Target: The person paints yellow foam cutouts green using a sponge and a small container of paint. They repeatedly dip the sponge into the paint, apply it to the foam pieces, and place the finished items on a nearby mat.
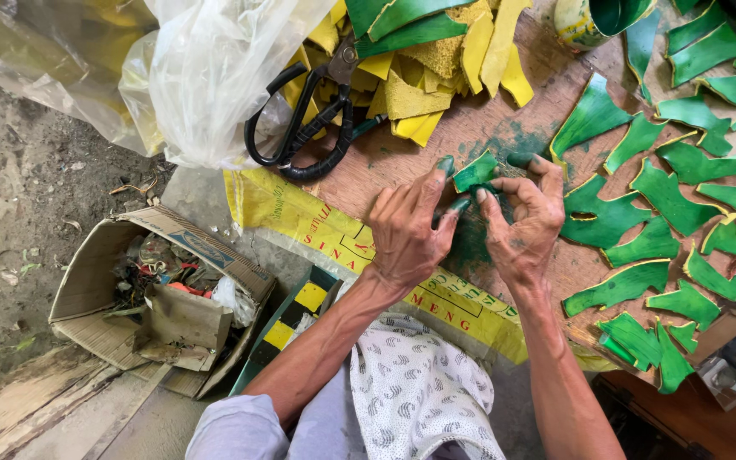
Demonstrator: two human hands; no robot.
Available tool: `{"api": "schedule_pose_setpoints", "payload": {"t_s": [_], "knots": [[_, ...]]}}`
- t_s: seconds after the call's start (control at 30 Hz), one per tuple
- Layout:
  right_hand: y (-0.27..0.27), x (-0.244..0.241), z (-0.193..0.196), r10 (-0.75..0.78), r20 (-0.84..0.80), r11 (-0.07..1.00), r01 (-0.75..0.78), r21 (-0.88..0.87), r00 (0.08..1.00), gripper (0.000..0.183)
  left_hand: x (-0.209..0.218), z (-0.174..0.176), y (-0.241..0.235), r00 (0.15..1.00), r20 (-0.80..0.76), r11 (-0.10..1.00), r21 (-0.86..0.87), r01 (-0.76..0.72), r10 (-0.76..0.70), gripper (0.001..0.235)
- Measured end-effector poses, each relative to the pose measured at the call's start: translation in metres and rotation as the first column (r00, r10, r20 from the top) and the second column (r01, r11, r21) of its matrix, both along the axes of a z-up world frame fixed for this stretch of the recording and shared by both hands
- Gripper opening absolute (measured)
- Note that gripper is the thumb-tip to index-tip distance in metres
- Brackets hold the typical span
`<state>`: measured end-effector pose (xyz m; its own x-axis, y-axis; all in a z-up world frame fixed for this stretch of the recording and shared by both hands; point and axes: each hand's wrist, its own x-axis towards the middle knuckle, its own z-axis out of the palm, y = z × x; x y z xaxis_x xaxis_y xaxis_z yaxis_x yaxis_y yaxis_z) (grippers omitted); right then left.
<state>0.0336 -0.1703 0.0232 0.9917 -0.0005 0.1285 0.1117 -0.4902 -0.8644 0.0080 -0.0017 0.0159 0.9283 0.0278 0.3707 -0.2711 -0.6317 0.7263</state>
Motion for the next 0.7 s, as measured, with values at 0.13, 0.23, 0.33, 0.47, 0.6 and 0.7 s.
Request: {"api": "schedule_pose_setpoints", "payload": {"t_s": [0.13,0.23,0.33,0.47,0.6,0.7], "knots": [[-0.001,-0.001,-0.001,0.032,0.076,0.994,-0.024,-0.106,0.997,0.018,0.001,0.0,-0.001,1.0,0.002,1.0,0.003,-0.013,0.013,0.058],[-0.001,-0.002,0.001,0.044,0.135,0.98,-0.017,-0.196,0.99,0.018,0.001,0.001,-0.002,1.0,0.021,1.0,0.007,-0.023,0.023,0.055],[0.002,0.0,0.003,-0.03,-0.045,0.993,0.035,0.111,0.999,0.017,0.001,0.0,-0.002,0.999,0.035,1.0,-0.011,-0.029,0.029,0.053],[0.009,-0.009,0.01,-0.029,0.005,0.996,0.028,0.083,1.0,0.017,-0.01,0.001,0.002,0.999,0.052,1.0,-0.006,-0.011,0.011,0.054],[0.016,-0.02,0.009,0.06,0.128,0.981,-0.035,-0.19,0.99,0.019,-0.02,-0.002,0.004,0.998,0.056,1.0,-0.007,-0.002,0.002,0.055],[0.02,-0.021,0.007,0.032,0.111,0.974,-0.006,-0.228,0.993,0.018,-0.019,-0.007,0.004,0.997,0.073,0.999,-0.037,-0.009,0.012,0.058]]}}
